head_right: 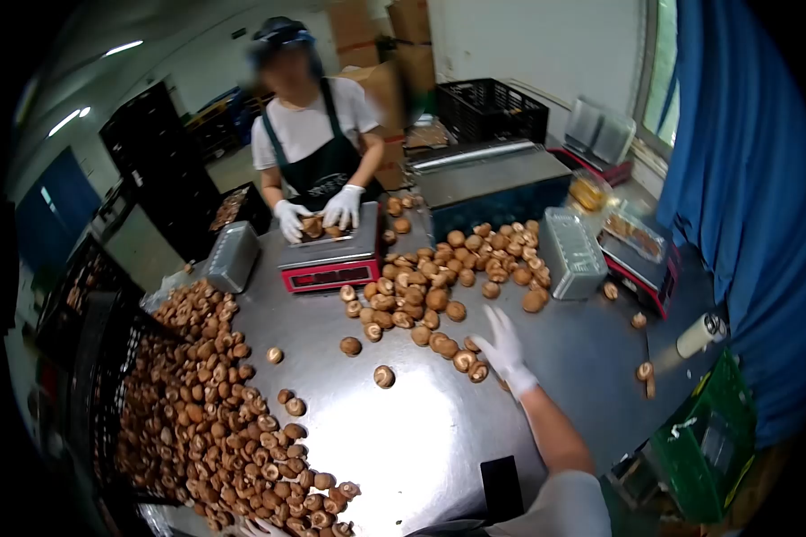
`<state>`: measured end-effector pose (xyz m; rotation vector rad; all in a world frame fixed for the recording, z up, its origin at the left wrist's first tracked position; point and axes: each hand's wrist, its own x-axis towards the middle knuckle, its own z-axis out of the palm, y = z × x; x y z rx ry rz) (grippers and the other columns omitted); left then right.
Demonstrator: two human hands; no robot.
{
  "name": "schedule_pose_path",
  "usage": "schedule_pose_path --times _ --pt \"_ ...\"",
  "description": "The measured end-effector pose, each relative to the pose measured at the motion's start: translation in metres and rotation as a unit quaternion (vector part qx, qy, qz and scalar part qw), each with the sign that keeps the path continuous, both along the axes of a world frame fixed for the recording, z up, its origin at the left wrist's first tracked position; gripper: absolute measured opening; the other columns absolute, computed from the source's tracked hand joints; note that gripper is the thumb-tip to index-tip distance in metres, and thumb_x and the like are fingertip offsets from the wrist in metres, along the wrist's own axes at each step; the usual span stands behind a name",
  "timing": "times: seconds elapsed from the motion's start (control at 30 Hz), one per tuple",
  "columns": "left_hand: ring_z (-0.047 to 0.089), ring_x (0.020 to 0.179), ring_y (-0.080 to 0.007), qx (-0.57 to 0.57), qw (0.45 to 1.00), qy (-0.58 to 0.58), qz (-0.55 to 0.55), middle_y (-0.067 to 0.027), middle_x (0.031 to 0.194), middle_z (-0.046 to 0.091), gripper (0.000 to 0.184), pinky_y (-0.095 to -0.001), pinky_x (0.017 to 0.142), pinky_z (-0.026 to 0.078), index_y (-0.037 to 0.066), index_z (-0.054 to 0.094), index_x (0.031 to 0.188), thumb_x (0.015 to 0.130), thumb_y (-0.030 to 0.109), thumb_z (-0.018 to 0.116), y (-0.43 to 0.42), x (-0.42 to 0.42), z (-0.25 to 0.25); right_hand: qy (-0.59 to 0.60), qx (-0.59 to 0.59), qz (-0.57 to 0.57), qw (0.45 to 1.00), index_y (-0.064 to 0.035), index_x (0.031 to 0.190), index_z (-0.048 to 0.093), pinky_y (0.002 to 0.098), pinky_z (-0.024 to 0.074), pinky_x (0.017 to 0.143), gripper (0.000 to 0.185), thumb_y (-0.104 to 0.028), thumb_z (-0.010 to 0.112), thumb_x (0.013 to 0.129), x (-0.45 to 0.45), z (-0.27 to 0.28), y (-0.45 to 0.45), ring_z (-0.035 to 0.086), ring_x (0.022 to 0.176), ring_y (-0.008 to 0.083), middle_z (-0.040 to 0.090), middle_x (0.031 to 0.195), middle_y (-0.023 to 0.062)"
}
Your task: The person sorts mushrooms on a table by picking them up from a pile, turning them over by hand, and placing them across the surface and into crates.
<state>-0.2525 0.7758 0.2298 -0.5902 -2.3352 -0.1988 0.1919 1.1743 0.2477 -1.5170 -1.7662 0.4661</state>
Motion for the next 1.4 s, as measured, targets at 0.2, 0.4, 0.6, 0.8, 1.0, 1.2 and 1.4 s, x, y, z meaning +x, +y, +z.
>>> schedule_pose_path --times 0.2,0.4,0.6,0.8,1.0,1.2,1.4 --pt "0.045 0.118 -0.0377 0.076 0.987 -0.138 0.031 -0.0193 0.129 0.05 0.042 -0.0525 0.102 0.033 0.004 0.056 0.121 0.093 0.035 0.048 -0.023 -0.019 -0.048 -0.266 0.0 0.051 0.963 -0.0201 0.136 0.043 0.0518 0.0341 0.1 0.066 -0.041 0.066 0.079 0.017 -0.049 -0.068 0.032 0.13 0.0381 0.038 0.139 0.0154" --pt "0.048 0.119 -0.028 0.081 0.953 -0.243 0.16 -0.0107 0.144 0.036 0.044 -0.0399 0.096 0.041 0.01 0.052 0.128 0.097 0.039 0.041 -0.013 -0.032 -0.066 -0.225 0.008 -0.106 0.969 -0.0167 0.132 0.046 0.0535 0.0338 0.099 0.058 -0.036 0.063 0.08 -0.008 -0.042 -0.018 0.031 0.131 0.0369 0.039 0.139 0.0148" --pt "0.03 0.133 -0.0354 0.2 0.947 -0.243 0.068 -0.0191 0.147 0.027 0.046 -0.0445 0.106 0.032 0.0 0.049 0.129 0.095 0.031 0.046 -0.017 -0.032 -0.074 -0.2 0.051 0.218 0.954 -0.0088 0.12 0.054 0.0495 0.0381 0.098 0.05 -0.031 0.064 0.077 -0.128 -0.012 -0.101 0.041 0.123 0.0379 0.046 0.13 0.0194" --pt "0.024 0.136 -0.0373 0.231 0.928 -0.29 0.017 -0.0198 0.147 0.027 0.048 -0.0464 0.11 0.023 0.003 0.045 0.133 0.091 0.025 0.052 -0.015 -0.021 -0.054 -0.209 0.076 0.344 0.912 -0.0116 0.124 0.054 0.0437 0.0375 0.1 0.051 -0.041 0.06 0.083 -0.204 -0.023 -0.171 0.044 0.122 0.0359 0.047 0.132 0.0155" --pt "0.016 0.139 -0.0382 0.243 0.901 -0.345 -0.103 -0.02 0.15 0.02 0.051 -0.0506 0.111 0.015 0.001 0.043 0.134 0.09 0.025 0.049 -0.035 -0.024 -0.056 -0.035 0.048 0.271 0.961 -0.0097 0.106 0.066 0.0331 0.0467 0.091 0.026 -0.025 0.052 0.091 -0.188 0.167 -0.154 0.061 0.102 0.0191 0.066 0.107 0.0088" --pt "0.013 0.139 -0.0406 0.258 0.812 -0.444 -0.277 -0.0225 0.15 0.019 0.058 -0.0478 0.112 0.012 0.0 0.035 0.138 0.085 0.015 0.053 -0.085 -0.037 -0.031 0.528 0.154 0.675 0.491 -0.0201 0.138 0.042 0.0445 0.0476 0.07 0.065 -0.06 0.047 0.087 -0.153 0.267 -0.196 0.056 0.077 0.0226 0.058 0.101 0.0052" --pt "0.034 0.129 -0.0387 0.243 0.778 -0.46 -0.352 -0.0225 0.139 0.037 0.053 -0.0406 0.108 0.027 -0.001 0.043 0.131 0.081 0.008 0.056 -0.111 -0.076 -0.016 0.231 -0.246 0.306 0.89 -0.0022 0.125 0.053 0.0309 0.0462 0.086 0.054 -0.045 0.051 0.092 -0.269 0.133 -0.238 0.06 0.101 0.0182 0.063 0.111 0.011"
